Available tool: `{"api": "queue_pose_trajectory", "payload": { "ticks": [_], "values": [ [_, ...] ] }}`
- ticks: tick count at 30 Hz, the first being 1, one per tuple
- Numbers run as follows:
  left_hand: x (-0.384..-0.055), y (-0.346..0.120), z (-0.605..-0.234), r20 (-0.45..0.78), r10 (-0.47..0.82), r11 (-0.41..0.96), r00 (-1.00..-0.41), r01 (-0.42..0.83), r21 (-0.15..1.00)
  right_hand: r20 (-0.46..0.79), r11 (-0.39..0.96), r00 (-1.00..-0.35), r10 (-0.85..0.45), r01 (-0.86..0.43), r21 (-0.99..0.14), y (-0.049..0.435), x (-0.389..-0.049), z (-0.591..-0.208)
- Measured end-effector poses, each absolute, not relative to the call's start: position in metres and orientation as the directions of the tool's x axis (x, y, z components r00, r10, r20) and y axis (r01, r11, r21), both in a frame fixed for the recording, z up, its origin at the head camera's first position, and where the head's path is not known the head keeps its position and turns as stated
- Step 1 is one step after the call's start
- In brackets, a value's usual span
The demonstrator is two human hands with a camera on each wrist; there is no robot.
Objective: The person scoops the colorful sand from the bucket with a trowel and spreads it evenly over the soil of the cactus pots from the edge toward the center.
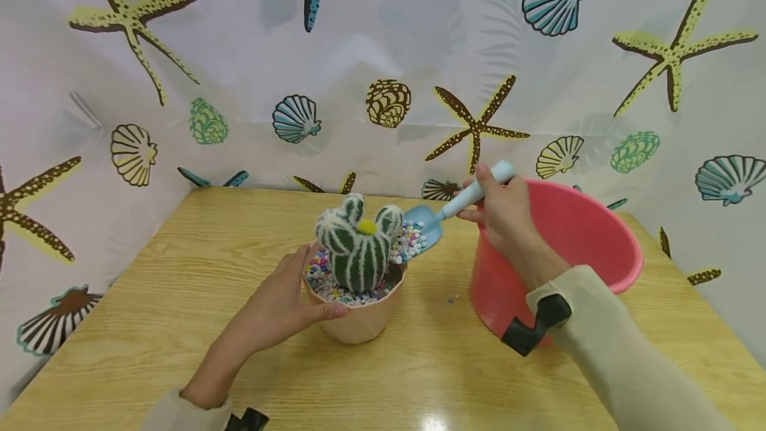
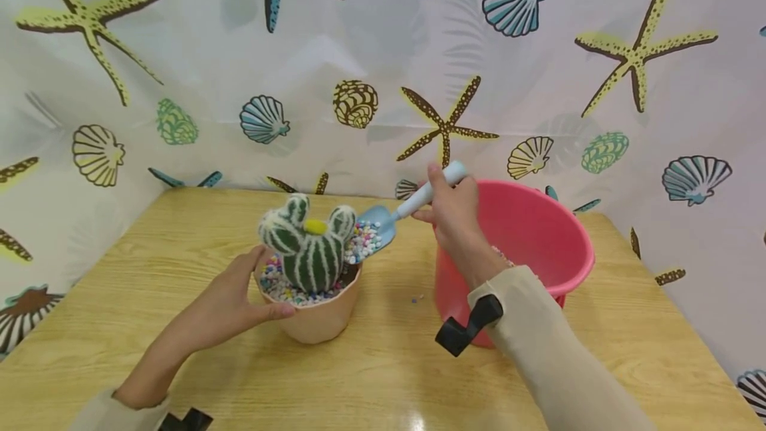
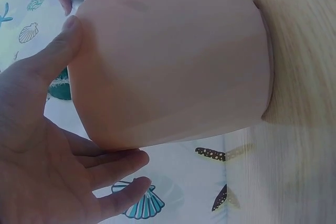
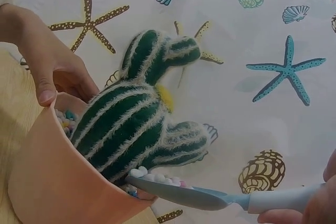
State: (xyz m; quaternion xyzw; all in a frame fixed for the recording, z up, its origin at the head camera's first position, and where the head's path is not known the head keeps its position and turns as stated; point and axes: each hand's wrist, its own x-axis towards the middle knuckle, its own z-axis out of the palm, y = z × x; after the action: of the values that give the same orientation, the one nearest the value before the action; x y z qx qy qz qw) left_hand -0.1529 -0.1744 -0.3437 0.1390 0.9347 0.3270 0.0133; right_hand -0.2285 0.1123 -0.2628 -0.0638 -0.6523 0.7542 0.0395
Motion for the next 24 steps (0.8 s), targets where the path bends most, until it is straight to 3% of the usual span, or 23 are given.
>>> {"api": "queue_pose_trajectory", "payload": {
  "ticks": [15,24],
  "values": [
    [-0.152,-0.179,-0.345,0.045,0.27,0.748,-0.962,0.239,0.62,0.027,-0.115,-0.994,0.107,-0.039,-0.993,0.108,-0.228,-0.262],
    [-0.153,-0.185,-0.349,0.108,0.312,0.692,-0.944,0.303,0.656,0.064,-0.108,-0.992,0.109,-0.076,-0.991,0.109,-0.225,-0.258]
  ]
}}
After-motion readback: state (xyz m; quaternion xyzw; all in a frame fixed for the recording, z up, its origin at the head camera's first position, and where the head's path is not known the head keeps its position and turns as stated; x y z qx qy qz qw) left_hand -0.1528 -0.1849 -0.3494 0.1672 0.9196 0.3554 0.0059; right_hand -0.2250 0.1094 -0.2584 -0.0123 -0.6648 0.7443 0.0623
